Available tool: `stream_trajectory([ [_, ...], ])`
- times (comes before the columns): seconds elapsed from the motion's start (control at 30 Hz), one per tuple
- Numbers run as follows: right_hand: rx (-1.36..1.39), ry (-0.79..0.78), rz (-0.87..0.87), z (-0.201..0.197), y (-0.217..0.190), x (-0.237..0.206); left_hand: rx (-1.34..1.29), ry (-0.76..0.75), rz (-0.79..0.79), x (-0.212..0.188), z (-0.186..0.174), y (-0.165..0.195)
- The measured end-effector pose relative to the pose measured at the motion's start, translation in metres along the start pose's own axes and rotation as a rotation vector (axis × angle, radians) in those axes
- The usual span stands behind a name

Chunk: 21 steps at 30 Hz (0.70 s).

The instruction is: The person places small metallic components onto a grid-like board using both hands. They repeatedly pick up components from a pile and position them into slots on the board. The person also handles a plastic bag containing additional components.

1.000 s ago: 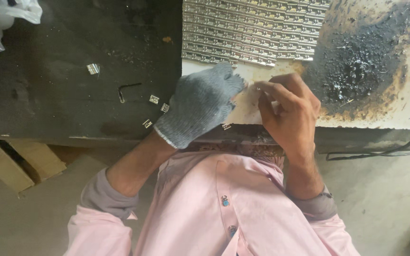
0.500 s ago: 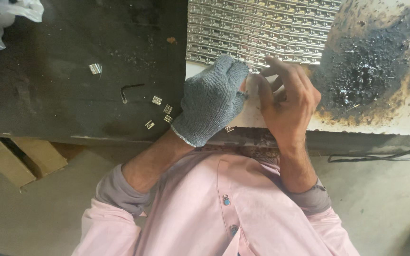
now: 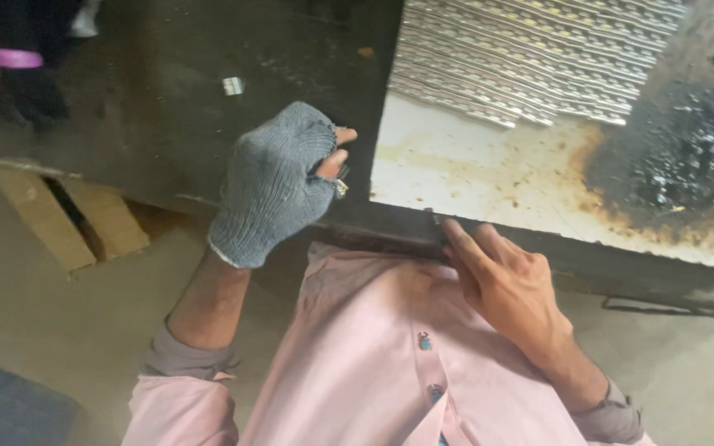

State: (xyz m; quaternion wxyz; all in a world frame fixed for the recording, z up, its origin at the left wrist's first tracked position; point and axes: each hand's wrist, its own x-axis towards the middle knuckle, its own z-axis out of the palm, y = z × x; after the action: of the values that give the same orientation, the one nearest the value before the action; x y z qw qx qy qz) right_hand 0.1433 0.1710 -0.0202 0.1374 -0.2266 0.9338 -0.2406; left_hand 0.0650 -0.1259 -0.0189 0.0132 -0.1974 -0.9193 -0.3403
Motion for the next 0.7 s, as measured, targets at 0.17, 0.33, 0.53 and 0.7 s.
stream_trajectory([
  [0.17, -0.135, 0.067, -0.023, 0.015, -0.001, -0.002, 0.163, -0.065, -0.056, -0.019, -0.005, -0.012],
  [0.33, -0.1, 0.098, -0.046, 0.01, -0.005, -0.004, 0.175, -0.068, -0.049, -0.018, -0.002, -0.018],
  [0.53, -0.088, 0.083, -0.105, 0.01, 0.004, -0.008, -0.03, -0.059, -0.112, -0.003, -0.003, 0.006],
  [0.7, -0.001, 0.336, 0.015, -0.004, 0.022, -0.01, -0.276, 0.04, 0.199, 0.018, 0.044, 0.055],
])
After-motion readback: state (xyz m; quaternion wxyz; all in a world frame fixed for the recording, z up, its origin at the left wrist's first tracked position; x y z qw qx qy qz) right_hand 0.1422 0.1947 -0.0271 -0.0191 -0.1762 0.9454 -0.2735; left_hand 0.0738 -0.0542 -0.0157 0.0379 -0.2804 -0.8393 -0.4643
